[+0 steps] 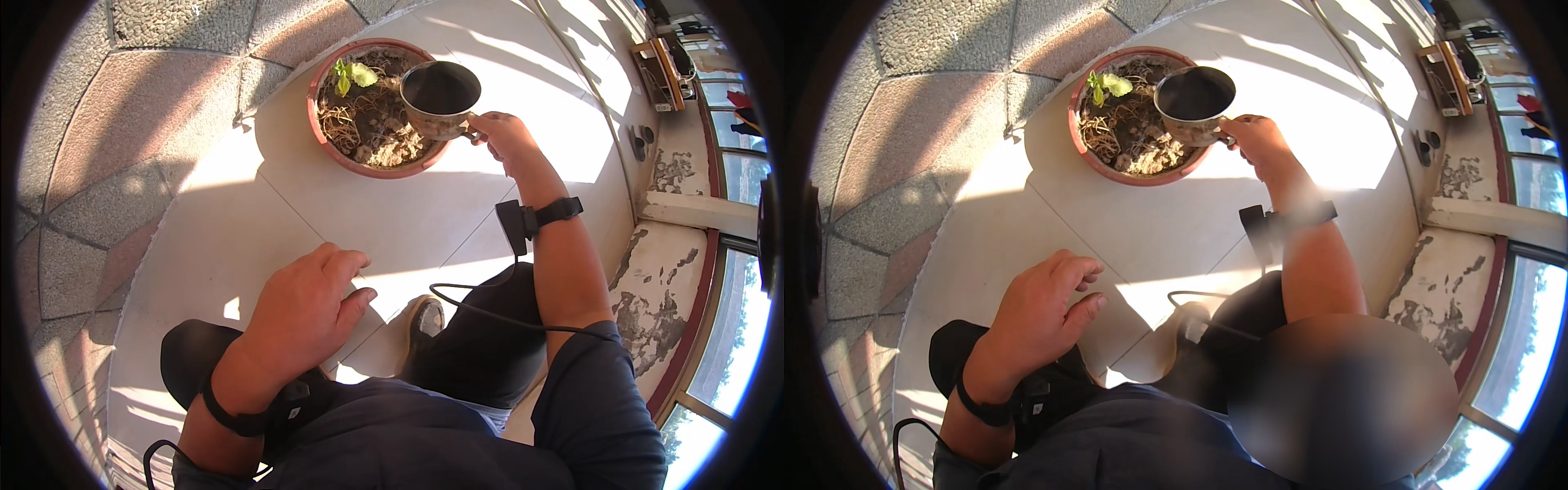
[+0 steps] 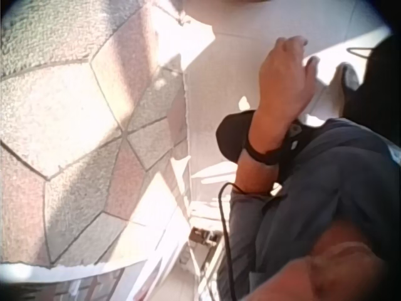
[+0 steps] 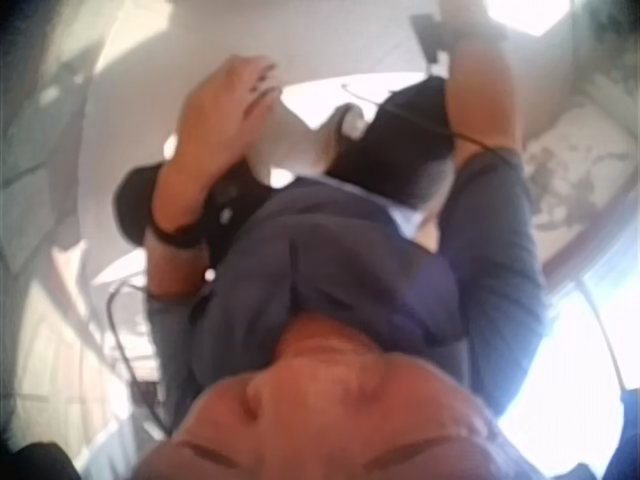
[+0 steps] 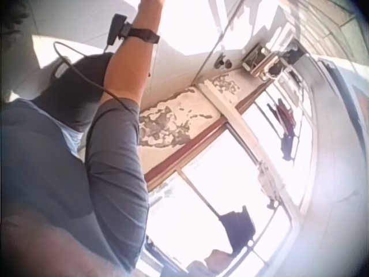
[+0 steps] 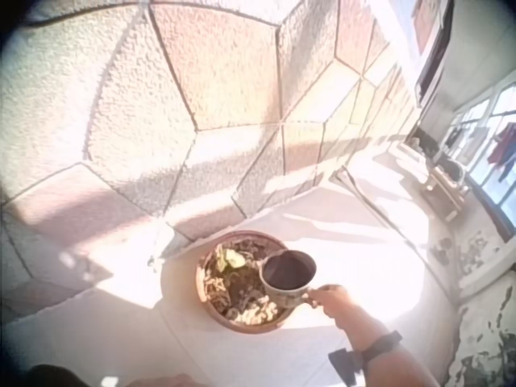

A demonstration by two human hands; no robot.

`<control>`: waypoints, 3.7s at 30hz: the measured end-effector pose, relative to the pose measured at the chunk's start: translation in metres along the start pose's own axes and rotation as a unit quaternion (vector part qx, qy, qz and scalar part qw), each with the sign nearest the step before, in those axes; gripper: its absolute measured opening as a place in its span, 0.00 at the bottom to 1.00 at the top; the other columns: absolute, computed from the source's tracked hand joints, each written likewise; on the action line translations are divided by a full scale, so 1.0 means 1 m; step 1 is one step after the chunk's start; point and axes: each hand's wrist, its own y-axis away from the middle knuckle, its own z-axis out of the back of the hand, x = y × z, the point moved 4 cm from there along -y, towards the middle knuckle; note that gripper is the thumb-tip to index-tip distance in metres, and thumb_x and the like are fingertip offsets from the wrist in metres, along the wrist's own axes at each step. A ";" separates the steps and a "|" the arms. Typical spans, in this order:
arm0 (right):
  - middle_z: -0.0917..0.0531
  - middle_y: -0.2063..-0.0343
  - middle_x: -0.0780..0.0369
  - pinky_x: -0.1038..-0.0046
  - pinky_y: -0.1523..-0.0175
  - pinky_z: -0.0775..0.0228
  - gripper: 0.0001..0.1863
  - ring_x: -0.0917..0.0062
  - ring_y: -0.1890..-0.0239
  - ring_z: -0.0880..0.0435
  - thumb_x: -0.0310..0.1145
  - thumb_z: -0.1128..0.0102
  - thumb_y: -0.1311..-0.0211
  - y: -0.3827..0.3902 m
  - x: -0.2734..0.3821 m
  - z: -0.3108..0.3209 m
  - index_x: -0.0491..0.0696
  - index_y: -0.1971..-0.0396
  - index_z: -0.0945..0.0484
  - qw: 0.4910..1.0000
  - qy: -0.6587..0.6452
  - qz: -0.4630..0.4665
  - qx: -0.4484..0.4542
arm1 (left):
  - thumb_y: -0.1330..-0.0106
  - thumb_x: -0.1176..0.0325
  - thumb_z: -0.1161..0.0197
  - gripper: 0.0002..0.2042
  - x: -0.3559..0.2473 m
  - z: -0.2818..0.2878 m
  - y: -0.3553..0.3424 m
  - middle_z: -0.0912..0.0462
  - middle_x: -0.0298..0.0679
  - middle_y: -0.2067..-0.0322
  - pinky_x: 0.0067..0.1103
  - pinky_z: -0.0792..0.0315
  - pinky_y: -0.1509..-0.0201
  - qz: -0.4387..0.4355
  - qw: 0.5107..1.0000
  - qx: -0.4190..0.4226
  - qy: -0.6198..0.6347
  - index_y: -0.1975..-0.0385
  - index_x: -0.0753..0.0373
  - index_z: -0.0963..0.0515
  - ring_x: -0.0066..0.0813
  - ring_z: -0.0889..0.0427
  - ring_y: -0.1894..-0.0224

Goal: The person waters a potted plant on a balcony, then moves to a cluttered outdoor yard and works on a bicycle frame using a hammer and a metal rod. The person repeatedly strikes a part of the bicycle frame with the hammer while holding the rod.

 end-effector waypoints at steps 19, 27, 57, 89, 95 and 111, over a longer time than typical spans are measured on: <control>0.21 0.73 0.62 0.80 0.82 0.55 0.16 0.87 0.86 0.43 0.41 0.39 0.34 -0.001 0.000 0.004 0.40 0.61 0.19 1.000 -0.010 0.007 -0.007 | 0.39 0.68 0.33 0.14 -0.003 -0.001 0.001 0.21 0.44 0.64 0.34 0.24 0.59 0.000 1.000 0.012 -0.029 0.56 0.63 0.25 0.44 0.18 0.61; 0.21 0.72 0.62 0.79 0.83 0.56 0.17 0.87 0.87 0.43 0.42 0.39 0.34 0.003 0.004 0.002 0.40 0.62 0.20 1.000 0.004 0.012 0.000 | 0.39 0.67 0.33 0.13 -0.004 -0.002 0.001 0.21 0.43 0.64 0.35 0.24 0.59 0.011 0.999 0.016 -0.037 0.57 0.63 0.24 0.45 0.19 0.61; 0.23 0.73 0.63 0.78 0.83 0.55 0.18 0.87 0.85 0.42 0.43 0.38 0.35 -0.005 0.002 0.002 0.41 0.62 0.20 1.000 0.017 0.018 0.002 | 0.39 0.68 0.33 0.15 0.000 -0.003 -0.003 0.21 0.45 0.65 0.33 0.24 0.60 0.001 0.999 0.027 -0.035 0.55 0.64 0.25 0.42 0.18 0.63; 0.23 0.77 0.64 0.77 0.80 0.50 0.16 0.85 0.83 0.38 0.43 0.36 0.37 -0.003 0.007 -0.004 0.43 0.65 0.18 1.000 0.011 0.010 -0.004 | 0.38 0.65 0.33 0.15 0.007 -0.001 -0.004 0.20 0.44 0.63 0.35 0.24 0.59 0.019 0.998 0.036 -0.053 0.55 0.63 0.24 0.45 0.18 0.60; 0.22 0.72 0.62 0.78 0.83 0.55 0.20 0.87 0.86 0.42 0.44 0.38 0.36 -0.008 0.004 -0.005 0.40 0.58 0.19 1.000 0.025 0.013 0.008 | 0.38 0.65 0.34 0.14 0.006 -0.001 -0.004 0.20 0.44 0.63 0.35 0.24 0.59 0.022 0.998 0.035 -0.050 0.55 0.63 0.24 0.45 0.18 0.60; 0.24 0.77 0.64 0.77 0.81 0.54 0.20 0.87 0.86 0.42 0.45 0.38 0.35 -0.011 0.012 -0.014 0.40 0.63 0.18 0.996 0.073 0.041 0.011 | 0.38 0.65 0.34 0.15 0.005 0.001 -0.002 0.20 0.44 0.63 0.35 0.24 0.59 0.026 0.997 0.042 -0.056 0.55 0.64 0.24 0.45 0.18 0.60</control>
